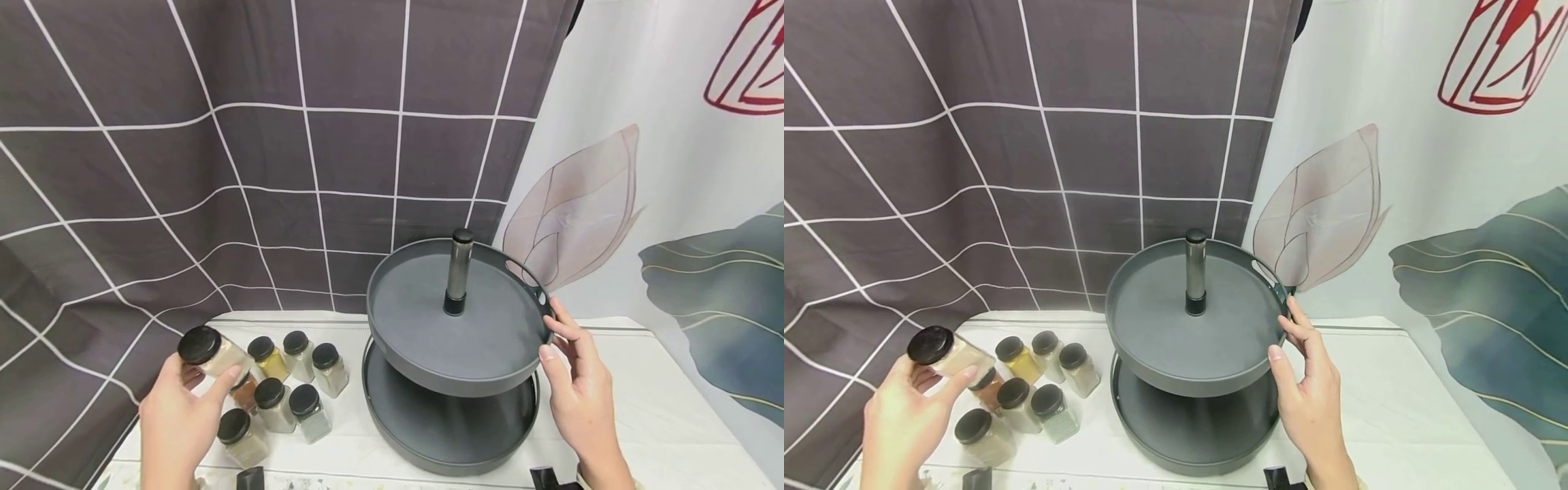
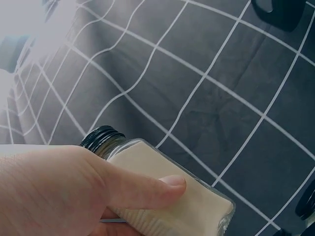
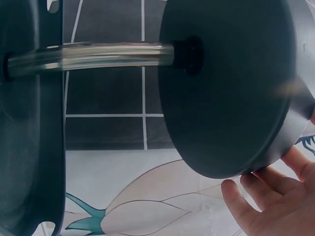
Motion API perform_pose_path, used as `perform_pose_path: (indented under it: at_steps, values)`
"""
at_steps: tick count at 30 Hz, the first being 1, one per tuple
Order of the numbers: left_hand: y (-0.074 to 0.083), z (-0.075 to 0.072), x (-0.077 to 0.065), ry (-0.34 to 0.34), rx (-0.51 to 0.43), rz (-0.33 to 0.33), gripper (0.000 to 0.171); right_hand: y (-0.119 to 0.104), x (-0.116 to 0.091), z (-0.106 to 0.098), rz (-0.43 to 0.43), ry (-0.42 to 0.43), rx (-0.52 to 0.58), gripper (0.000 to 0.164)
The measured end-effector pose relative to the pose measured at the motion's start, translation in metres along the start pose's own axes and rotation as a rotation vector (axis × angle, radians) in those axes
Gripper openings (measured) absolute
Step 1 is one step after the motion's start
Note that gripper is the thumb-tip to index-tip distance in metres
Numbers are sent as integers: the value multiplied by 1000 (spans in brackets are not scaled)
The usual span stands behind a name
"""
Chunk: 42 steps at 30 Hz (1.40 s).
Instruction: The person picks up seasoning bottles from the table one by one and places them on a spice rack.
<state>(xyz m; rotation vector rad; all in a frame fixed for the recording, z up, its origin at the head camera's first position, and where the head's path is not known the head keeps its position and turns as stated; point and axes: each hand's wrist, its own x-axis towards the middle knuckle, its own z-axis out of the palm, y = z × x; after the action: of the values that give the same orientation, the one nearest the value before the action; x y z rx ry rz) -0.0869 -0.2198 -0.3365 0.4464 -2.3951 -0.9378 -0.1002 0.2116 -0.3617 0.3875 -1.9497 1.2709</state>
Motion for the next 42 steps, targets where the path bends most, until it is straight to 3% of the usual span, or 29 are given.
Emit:
perform_pose_path:
  at_steps: [10, 23, 28, 42]
  values:
    - [24, 6, 0, -30, -40, 85, 57, 0, 3, 2, -20, 22, -27, 32]
    - [55, 1, 12, 6, -77, 144, 52, 0, 2, 2, -21, 33, -40, 32]
    - [69, 2, 18, 24, -121, 211, 51, 0, 2, 3, -15, 34, -53, 32]
    - [112, 8, 31, -8, -253, 362, 47, 0, 2, 3, -8, 37, -43, 32]
